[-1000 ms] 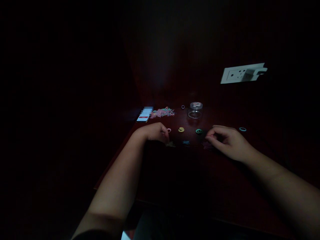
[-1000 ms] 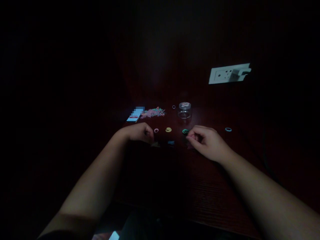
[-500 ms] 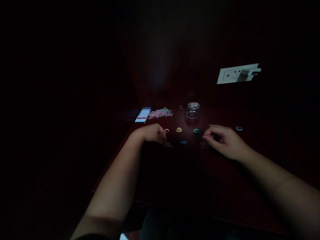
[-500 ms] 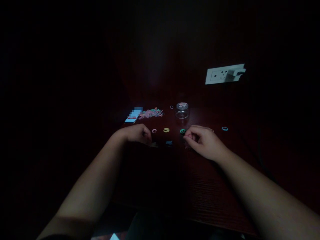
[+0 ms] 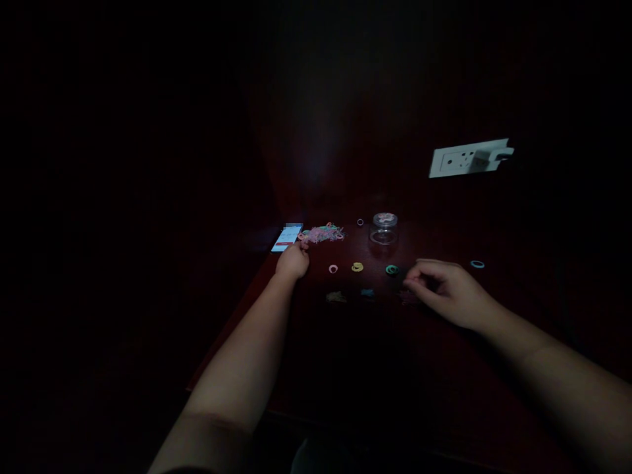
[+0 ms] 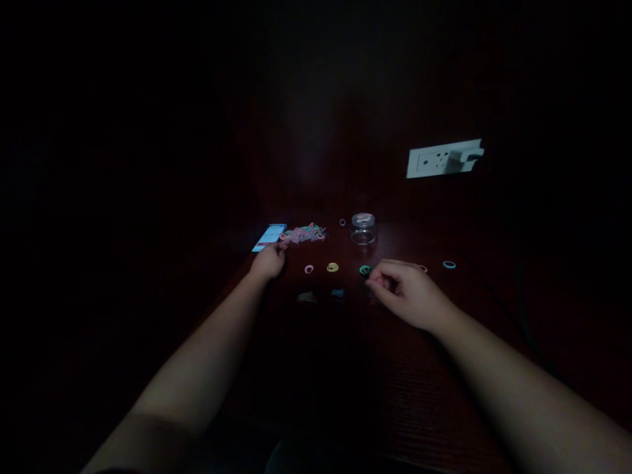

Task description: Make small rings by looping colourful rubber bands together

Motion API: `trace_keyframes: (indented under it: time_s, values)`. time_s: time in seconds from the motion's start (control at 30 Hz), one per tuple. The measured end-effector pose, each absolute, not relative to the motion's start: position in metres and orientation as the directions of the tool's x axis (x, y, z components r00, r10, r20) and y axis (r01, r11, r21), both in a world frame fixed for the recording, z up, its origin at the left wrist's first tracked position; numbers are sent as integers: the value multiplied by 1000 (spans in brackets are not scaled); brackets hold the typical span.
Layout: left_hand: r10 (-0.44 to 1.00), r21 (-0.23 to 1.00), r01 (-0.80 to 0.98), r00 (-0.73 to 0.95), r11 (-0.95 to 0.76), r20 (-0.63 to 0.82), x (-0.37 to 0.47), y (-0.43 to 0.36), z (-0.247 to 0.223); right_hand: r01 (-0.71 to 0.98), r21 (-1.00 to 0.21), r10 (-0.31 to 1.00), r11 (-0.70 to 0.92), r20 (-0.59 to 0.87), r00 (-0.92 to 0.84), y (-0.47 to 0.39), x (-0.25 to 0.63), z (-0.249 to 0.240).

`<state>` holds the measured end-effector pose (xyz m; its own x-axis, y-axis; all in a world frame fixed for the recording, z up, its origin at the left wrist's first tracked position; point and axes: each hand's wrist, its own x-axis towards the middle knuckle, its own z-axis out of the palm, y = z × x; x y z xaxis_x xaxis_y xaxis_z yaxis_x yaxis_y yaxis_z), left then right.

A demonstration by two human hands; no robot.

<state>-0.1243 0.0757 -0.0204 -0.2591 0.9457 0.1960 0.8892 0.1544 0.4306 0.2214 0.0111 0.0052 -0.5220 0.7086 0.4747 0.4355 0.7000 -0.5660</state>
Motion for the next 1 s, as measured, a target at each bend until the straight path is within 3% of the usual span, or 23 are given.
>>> trace_keyframes:
  time_s: [0.43, 1.0]
  values:
    - [972, 296, 954, -106, 40, 210, -109, 87, -32, 458, -547, 709, 701, 460, -534, 10, 221, 6]
    - [962, 297, 952, -146, 73, 232, -108, 106, -40, 483, -517, 706, 707, 473, -527, 8, 221, 9]
